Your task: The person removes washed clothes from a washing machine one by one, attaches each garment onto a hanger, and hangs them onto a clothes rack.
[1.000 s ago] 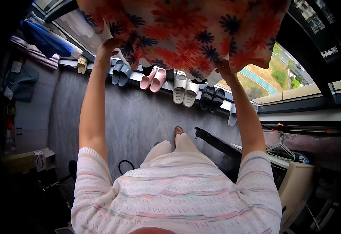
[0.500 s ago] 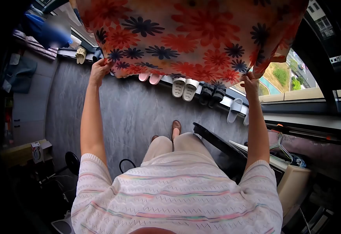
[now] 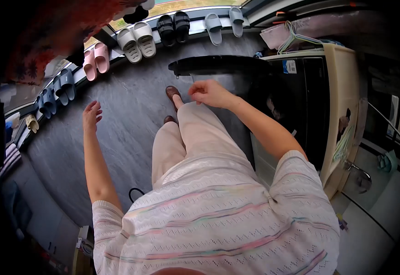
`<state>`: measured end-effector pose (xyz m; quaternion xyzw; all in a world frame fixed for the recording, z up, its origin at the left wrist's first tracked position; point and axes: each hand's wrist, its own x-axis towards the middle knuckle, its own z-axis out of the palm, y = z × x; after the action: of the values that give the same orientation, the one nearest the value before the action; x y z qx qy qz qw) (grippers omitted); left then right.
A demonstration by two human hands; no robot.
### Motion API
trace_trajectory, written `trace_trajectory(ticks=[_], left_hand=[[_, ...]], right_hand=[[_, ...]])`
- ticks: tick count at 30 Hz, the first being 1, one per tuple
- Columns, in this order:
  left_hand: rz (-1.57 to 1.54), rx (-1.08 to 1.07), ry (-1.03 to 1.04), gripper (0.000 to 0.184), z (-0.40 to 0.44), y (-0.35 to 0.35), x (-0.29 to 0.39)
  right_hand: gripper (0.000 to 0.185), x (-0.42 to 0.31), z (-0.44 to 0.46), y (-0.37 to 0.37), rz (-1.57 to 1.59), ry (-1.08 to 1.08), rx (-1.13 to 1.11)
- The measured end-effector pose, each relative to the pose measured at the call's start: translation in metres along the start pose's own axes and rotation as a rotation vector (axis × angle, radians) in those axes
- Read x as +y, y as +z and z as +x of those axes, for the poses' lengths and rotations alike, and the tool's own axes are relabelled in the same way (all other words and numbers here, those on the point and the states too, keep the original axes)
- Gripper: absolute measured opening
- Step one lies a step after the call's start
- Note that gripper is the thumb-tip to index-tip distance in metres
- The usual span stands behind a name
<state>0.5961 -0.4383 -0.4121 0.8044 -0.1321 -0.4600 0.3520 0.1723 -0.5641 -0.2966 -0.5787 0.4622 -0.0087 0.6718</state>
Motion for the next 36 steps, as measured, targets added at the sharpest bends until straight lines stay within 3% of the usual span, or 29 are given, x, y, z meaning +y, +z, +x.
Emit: trace_trajectory(ticks=[1,6,10,18,22,25,28,30,34,36], left_hand=[[0.041,-0.096,-0.060,0.040,-0.010,0.021,-0.022],[0.101,-0.384,-0.252,0.033,-0.058,0.124,-0.094],[0.183,-0.570,-0.247,0.031,-0.103,0.207,-0.139],[0.578,-0.602,-0.055,0.025,-0.171,0.312,-0.294],[0.742,-0.699,0.089,0.022,-0.219,0.364,-0.323],[0.658,-0.758,0.093,0.022,-0.235,0.391,-0.345],[0.795,-0.845,0.128,0.021,-0.231,0.395,-0.368],[0.700,-0.818,0.056,0.022,-0.226,0.398,-0.362],[0.444,-0.706,-0.048,0.022,-0.223,0.410,-0.340],[0.347,-0.766,-0.151,0.023,-0.224,0.414,-0.314]], right_hand=[[0.015,0.054,-0.007,0.016,-0.001,0.005,-0.007],[0.015,0.183,-0.087,0.044,0.003,0.380,0.085],[0.015,0.237,-0.134,0.009,-0.043,0.647,0.243],[0.016,0.381,-0.158,-0.111,-0.201,0.733,0.575],[0.020,0.442,-0.155,-0.164,-0.054,0.719,0.873],[0.024,0.500,-0.141,-0.204,-0.124,0.639,1.039],[0.027,0.541,-0.124,-0.237,-0.377,0.618,1.188],[0.031,0.546,-0.117,-0.269,-0.638,0.803,1.126],[0.034,0.560,-0.105,-0.300,-0.510,0.869,1.172],[0.033,0.618,-0.108,-0.335,-0.783,0.827,1.098]])
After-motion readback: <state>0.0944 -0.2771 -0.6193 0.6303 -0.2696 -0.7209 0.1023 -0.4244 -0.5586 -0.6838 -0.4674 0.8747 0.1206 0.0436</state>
